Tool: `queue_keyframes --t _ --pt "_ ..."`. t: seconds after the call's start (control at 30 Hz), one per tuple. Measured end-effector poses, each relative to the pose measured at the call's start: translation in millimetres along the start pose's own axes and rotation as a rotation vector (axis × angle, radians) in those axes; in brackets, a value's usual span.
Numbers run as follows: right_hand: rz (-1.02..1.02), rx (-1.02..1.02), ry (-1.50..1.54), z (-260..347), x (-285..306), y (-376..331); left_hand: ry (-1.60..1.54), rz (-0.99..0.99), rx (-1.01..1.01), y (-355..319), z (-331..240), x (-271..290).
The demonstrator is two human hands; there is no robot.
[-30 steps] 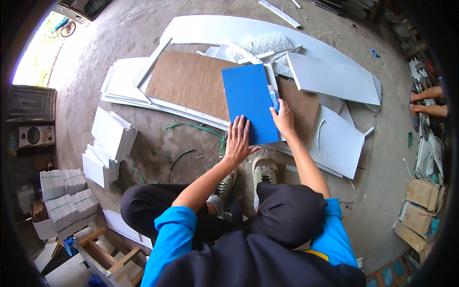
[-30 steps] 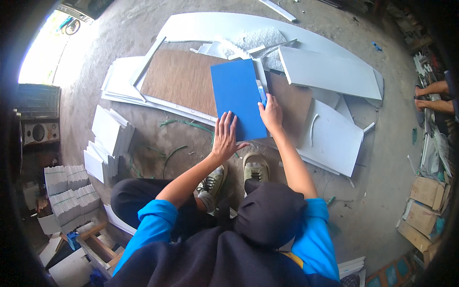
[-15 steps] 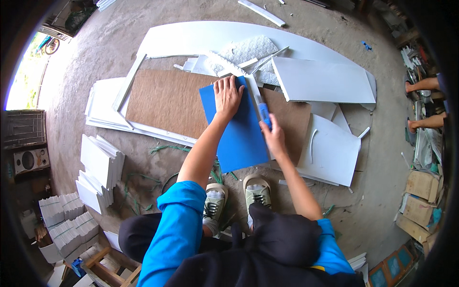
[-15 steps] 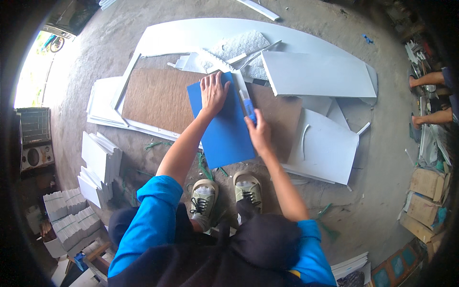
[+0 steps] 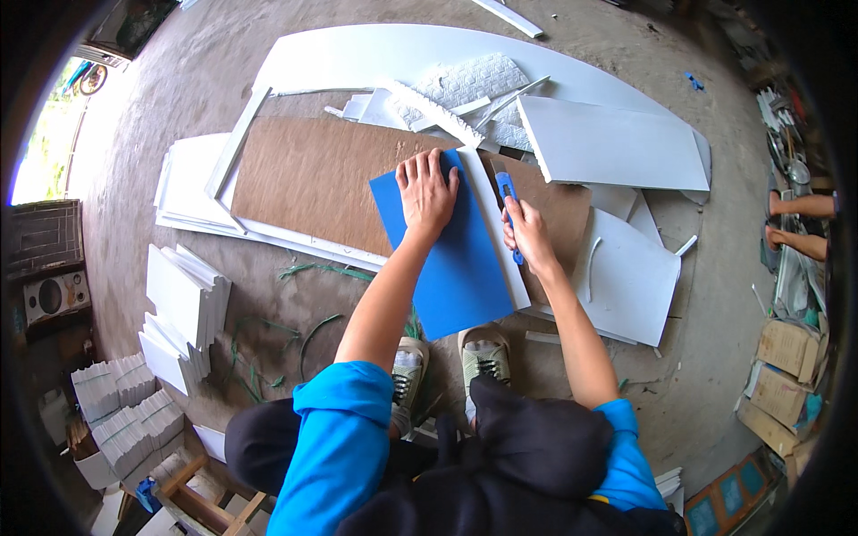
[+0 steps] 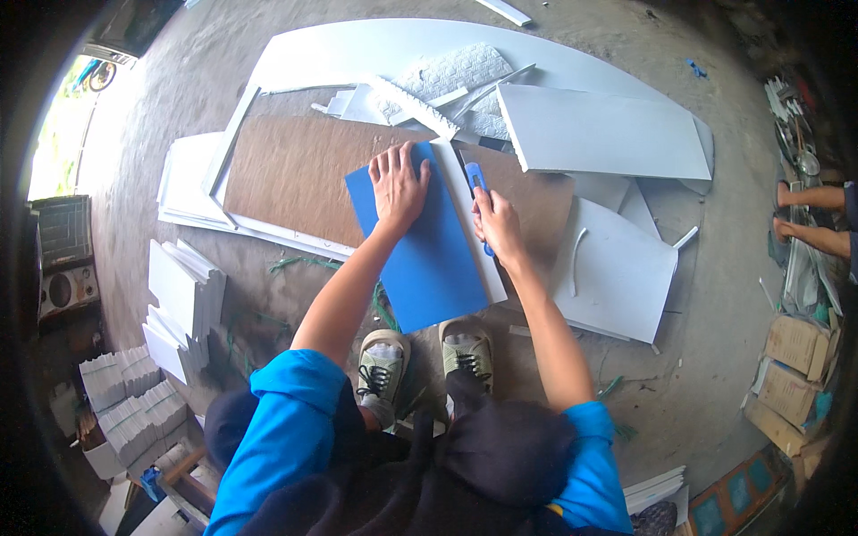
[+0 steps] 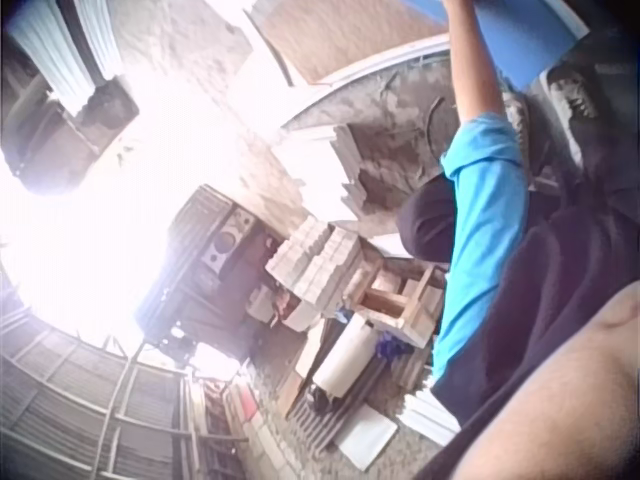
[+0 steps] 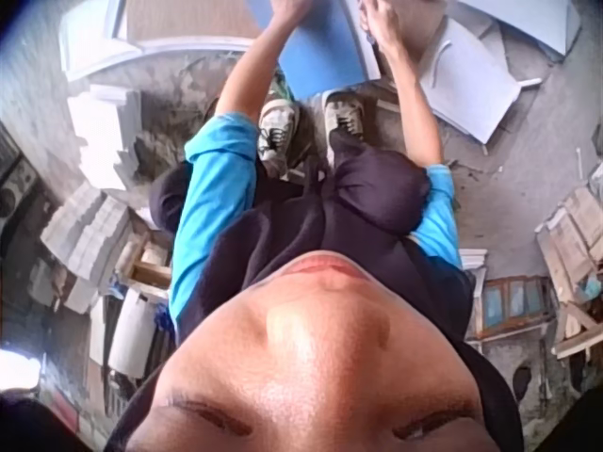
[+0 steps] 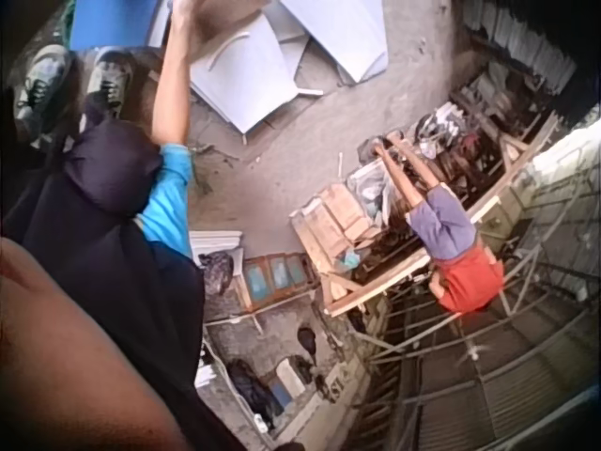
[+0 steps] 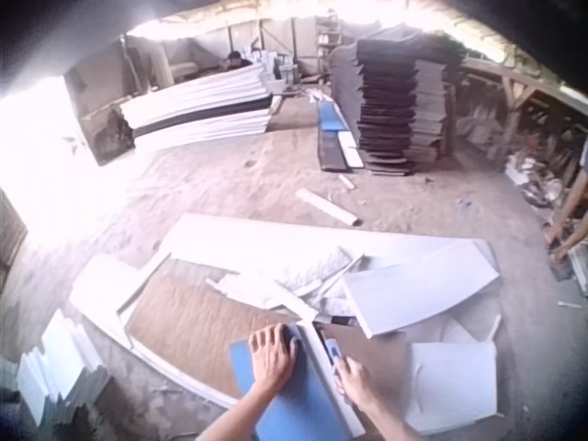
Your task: The person sits on the floor and uses a utility knife to cut blue and white foam sheets. They align the sheets, score the material with the blade, and snap the pieces apart to create smaller rectangular sections.
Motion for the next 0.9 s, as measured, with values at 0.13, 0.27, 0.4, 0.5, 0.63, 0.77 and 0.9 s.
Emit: queue_keyframes --t 0.13,0.27,0.4,0.5,0.63,0.77,0.9 --pt "-0.196 0.163 -0.439 5 -7 17 -0.022 0.025 -0.007 0 0 0" --pt "-0.303 0.246 -0.904 22 -25 31 0.01 0.017 0.021 0 2 -2" --pt "-0.385 0.313 -1.22 35 -41 33 -0.054 -0.027 0.042 3 0 -1" --pt "-0.432 0.35 -1.264 37 -48 29 -0.035 -0.022 0.047 2 0 0" --pt "-0.393 0.349 -1.311 45 -49 26 -0.011 -0.028 0.038 1 1 1" --pt "-0.367 0.388 -1.265 47 -48 37 -0.024 -0.021 0.039 3 0 1" --pt "-0.304 0.334 -1.301 57 -52 47 -0.017 -0.009 0.043 3 1 2"
Point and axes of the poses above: each hand's wrist, its own y-axis towards the middle knuckle, its own x-axis out of the back of the hand, z = x × y, the point moved 1 cm from there along y, towards the middle knuckle, and after that the axes turned 14 degrees about -x, right-handed, at the moved point
